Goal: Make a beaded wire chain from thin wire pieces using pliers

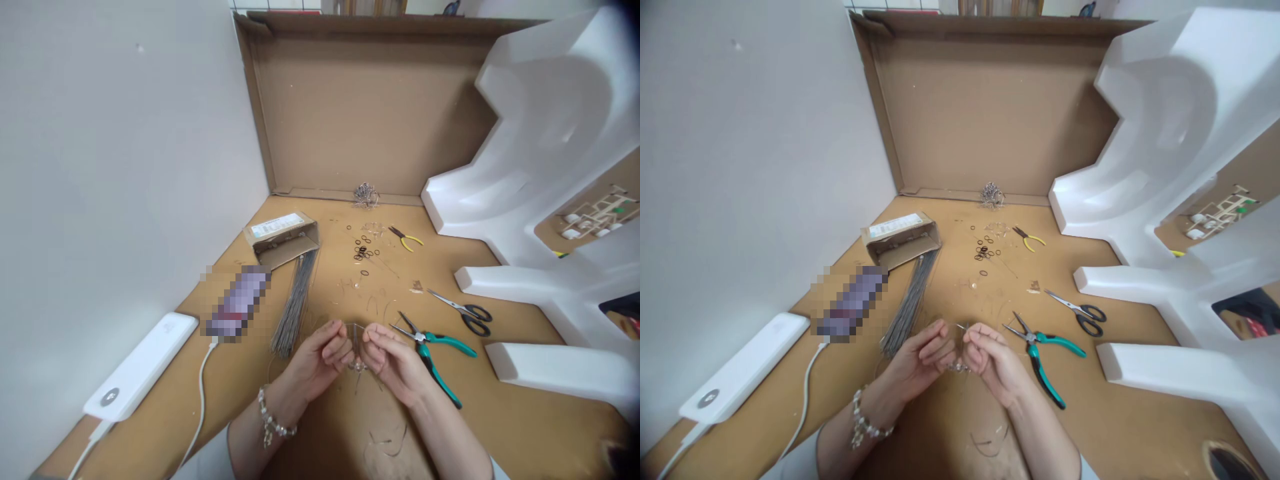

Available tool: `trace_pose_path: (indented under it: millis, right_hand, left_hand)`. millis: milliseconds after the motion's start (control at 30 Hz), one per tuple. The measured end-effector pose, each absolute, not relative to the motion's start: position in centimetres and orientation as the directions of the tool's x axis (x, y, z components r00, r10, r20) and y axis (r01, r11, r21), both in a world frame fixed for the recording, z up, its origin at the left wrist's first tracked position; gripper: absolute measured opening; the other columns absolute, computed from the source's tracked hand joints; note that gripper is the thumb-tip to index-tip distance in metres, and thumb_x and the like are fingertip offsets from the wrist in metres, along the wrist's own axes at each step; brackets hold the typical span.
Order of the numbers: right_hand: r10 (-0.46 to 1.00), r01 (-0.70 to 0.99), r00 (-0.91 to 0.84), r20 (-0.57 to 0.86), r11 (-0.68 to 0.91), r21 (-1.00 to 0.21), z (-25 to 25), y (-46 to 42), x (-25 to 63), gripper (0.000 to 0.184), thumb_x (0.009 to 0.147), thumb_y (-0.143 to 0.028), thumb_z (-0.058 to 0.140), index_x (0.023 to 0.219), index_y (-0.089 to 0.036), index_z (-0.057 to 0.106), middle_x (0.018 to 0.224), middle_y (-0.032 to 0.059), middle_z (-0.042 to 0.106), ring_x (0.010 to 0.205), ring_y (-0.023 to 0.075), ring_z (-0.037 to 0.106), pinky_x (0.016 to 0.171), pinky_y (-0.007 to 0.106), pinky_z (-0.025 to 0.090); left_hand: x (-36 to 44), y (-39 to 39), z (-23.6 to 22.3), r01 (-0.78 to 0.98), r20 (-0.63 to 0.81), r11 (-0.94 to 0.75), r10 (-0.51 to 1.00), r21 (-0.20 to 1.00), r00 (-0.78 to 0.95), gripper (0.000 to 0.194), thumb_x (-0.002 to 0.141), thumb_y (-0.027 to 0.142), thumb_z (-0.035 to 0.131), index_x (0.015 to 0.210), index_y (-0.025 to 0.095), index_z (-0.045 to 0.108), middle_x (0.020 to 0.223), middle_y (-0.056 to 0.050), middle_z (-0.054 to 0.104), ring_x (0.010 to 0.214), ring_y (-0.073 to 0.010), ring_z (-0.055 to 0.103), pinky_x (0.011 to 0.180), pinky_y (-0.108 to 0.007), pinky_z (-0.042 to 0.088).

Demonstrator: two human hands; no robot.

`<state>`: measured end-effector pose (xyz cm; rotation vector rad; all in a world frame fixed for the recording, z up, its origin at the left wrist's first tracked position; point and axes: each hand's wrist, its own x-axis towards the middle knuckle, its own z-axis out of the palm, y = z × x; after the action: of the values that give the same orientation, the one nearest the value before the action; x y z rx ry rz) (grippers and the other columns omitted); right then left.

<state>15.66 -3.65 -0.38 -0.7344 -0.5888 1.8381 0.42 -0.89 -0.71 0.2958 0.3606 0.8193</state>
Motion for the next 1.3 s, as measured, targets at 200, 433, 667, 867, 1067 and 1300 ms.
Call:
trace_pose_path:
  millis: [200, 433, 667, 867, 1067, 1300]
  right_hand:
    - [0.929, -0.570, -0.303, -0.214, -0.357, -0.740, -0.4, -3.9, 15.6, 0.025, 0.083, -0.038, 0.056, 0.078, -0.013, 0.063, 0.041, -0.0063, 0.042, 0.041, 0.0074, 0.037, 0.051, 0.025, 0.030]
    - [0.923, -0.376, -0.247, -0.296, -0.372, -0.849, 0.0, -4.0, 15.7, 0.024, 0.078, -0.040, 0.062, 0.072, -0.018, 0.055, 0.034, -0.0109, 0.040, 0.031, 0.0037, 0.024, 0.045, 0.022, 0.027]
    - [0.895, -0.362, -0.319, -0.311, -0.419, -0.833, -0.1, -3.9, 16.6, 0.021, 0.078, -0.038, 0.063, 0.074, -0.018, 0.057, 0.036, -0.0111, 0.040, 0.029, 0.0030, 0.024, 0.041, 0.020, 0.025]
    - [0.907, -0.483, -0.269, -0.325, -0.419, -0.769, 0.3, -3.7, 16.9, 0.021, 0.072, -0.035, 0.068, 0.069, -0.014, 0.062, 0.040, -0.0072, 0.045, 0.036, 0.0046, 0.036, 0.048, 0.023, 0.036]
    - [0.910, -0.426, -0.269, -0.316, -0.407, -0.808, 0.7, -3.9, 17.1, 0.026, 0.077, -0.040, 0.064, 0.080, -0.014, 0.066, 0.052, 0.0005, 0.061, 0.046, 0.0102, 0.053, 0.053, 0.025, 0.040]
    - [0.927, -0.405, -0.172, -0.333, -0.375, -0.834, 0.3, -3.6, 16.7, 0.031, 0.076, -0.044, 0.064, 0.088, -0.016, 0.066, 0.083, 0.0075, 0.068, 0.077, 0.0168, 0.062, 0.071, 0.029, 0.045]
  left_hand:
    - [0.4, -1.0, -1.2, -0.554, -0.212, 0.613, 0.755, 0.564, 0.620, 0.023, 0.086, 0.027, 0.052, 0.073, 0.011, 0.061, 0.038, 0.009, 0.023, 0.040, -0.0050, 0.015, 0.046, -0.021, 0.021]
    - [0.8, -1.6, -1.5, -0.494, -0.229, 0.626, 0.729, 0.603, 0.645, 0.021, 0.084, 0.029, 0.055, 0.073, 0.012, 0.060, 0.040, 0.009, 0.022, 0.040, -0.0050, 0.016, 0.047, -0.022, 0.021]
    - [1.1, -1.9, -1.8, -0.522, -0.210, 0.625, 0.734, 0.580, 0.646, 0.021, 0.085, 0.028, 0.053, 0.073, 0.012, 0.058, 0.040, 0.009, 0.023, 0.040, -0.0048, 0.019, 0.047, -0.021, 0.023]
    - [1.0, -1.6, -1.3, -0.446, -0.236, 0.643, 0.698, 0.623, 0.676, 0.020, 0.085, 0.030, 0.054, 0.076, 0.013, 0.056, 0.038, 0.009, 0.030, 0.037, -0.0041, 0.017, 0.044, -0.020, 0.017]
    - [1.0, -1.6, -0.7, -0.458, -0.231, 0.599, 0.738, 0.657, 0.634, 0.022, 0.084, 0.032, 0.055, 0.075, 0.012, 0.057, 0.036, 0.008, 0.031, 0.037, -0.0042, 0.021, 0.044, -0.020, 0.019]
    - [0.6, -0.7, -1.0, -0.613, -0.240, 0.571, 0.808, 0.547, 0.538, 0.018, 0.085, 0.027, 0.055, 0.077, 0.011, 0.058, 0.041, 0.009, 0.028, 0.038, -0.0031, 0.023, 0.044, -0.018, 0.024]
